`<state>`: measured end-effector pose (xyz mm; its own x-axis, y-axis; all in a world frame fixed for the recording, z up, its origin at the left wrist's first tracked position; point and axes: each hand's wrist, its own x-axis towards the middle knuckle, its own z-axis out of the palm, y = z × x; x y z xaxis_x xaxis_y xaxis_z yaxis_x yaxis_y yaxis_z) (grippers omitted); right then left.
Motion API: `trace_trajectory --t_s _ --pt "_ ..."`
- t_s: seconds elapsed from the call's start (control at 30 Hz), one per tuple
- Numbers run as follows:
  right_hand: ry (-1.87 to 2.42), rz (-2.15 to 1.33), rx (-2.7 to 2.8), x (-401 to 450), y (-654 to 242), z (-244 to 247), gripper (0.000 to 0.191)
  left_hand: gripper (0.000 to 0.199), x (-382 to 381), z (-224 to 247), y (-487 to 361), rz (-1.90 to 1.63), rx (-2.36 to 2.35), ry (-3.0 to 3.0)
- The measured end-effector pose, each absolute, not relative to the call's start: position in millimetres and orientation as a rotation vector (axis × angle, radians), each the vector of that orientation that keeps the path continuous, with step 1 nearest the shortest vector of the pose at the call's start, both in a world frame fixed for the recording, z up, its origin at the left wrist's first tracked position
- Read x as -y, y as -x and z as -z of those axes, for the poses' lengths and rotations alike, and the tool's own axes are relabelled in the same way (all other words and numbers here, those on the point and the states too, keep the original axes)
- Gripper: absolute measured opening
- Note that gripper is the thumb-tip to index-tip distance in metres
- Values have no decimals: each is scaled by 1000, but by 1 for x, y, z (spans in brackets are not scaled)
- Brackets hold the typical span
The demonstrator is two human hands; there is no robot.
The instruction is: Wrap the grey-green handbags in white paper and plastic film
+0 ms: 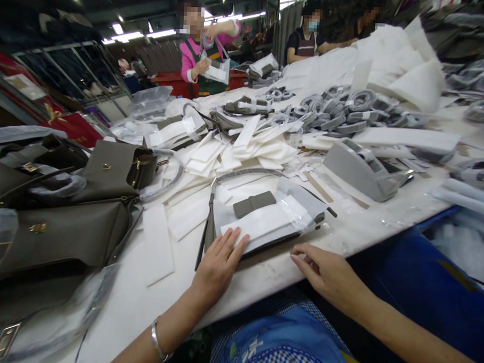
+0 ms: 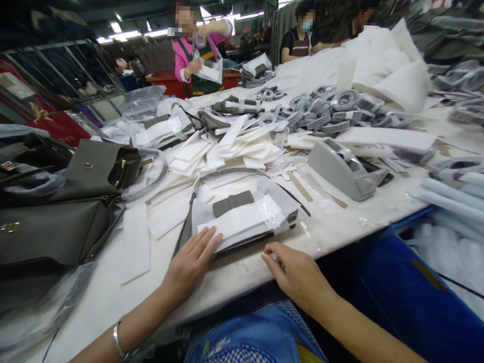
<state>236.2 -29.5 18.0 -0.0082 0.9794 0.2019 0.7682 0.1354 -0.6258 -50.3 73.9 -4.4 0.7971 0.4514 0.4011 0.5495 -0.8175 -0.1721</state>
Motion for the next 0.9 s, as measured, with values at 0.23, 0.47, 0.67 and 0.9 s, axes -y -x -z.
trace_trajectory --t_s 0.23,0.47,0.67,0.9 --pt "1445 -1192 1174 17 -205 -13 22 57 -71 0 46 625 771 2704" --pt "1132 -1056 1103 9 -175 -36 21 75 -70 9 55 886 966 2535" --pt "1224 -858 1565 -4 -219 -57 20 72 -71 6 59 978 1078 2507" --pt "1907 312 1570 -26 -395 -77 30 68 -76 8 59 1027 1015 2537"
